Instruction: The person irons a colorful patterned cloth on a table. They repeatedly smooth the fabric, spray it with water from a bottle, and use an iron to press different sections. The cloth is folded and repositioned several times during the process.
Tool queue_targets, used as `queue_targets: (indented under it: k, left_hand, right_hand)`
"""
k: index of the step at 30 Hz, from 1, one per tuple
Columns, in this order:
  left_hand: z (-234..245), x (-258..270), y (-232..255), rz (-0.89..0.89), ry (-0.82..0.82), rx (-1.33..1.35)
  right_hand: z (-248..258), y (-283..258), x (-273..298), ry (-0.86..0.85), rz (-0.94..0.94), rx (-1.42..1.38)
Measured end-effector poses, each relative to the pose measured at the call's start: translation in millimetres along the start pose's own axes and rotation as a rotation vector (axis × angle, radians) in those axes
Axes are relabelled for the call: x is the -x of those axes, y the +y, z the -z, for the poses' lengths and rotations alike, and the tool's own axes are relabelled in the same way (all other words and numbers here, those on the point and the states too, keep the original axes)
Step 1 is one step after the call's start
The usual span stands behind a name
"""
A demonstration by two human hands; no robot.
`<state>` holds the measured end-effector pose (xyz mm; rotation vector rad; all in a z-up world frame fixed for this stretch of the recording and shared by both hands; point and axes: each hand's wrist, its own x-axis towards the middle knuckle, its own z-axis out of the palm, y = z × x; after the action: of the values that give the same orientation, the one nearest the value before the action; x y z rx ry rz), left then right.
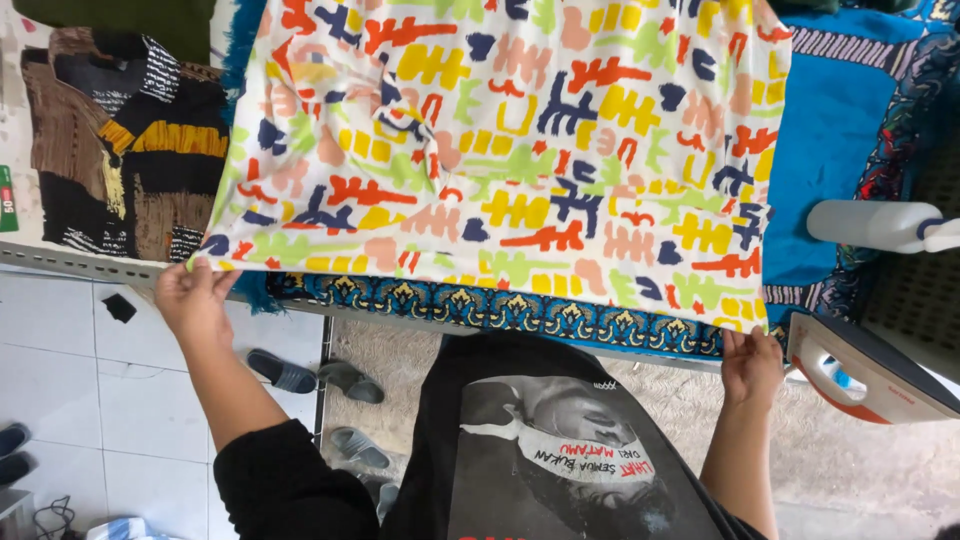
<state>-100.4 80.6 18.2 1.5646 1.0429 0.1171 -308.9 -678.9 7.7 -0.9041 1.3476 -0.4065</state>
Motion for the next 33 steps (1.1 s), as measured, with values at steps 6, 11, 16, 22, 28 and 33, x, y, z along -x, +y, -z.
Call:
queue_targets:
  k: [6, 11, 16, 22, 28, 33]
  left_hand:
    - [0, 2, -72, -0.223, -0.013, -0.246]
    - [-15, 4, -81, -0.418, 0.128, -0.396]
    - [-115, 77, -28, -1.201, 0.108, -0.693]
    - [-267, 156, -35, -1.632, -0.775, -0.804]
    - [-287, 124, -50, -1.395, -0.976, -1.150]
    - [-290, 91, -61, -1.660, -0.749, -0.992]
  right_hand:
    - [69, 52, -15, 0.113, 0.060, 0.174]
    - [74, 67, -22, 0.321, 0.424, 0.653]
    - [-15, 60, -17, 0.301, 1.368, 1.114]
    - [-132, 39, -18, -0.391, 1.482, 1.646]
    - [-132, 25, -54, -0.355, 1.622, 1.661]
    - [-92, 11, -89, -0.107, 1.630, 1.810]
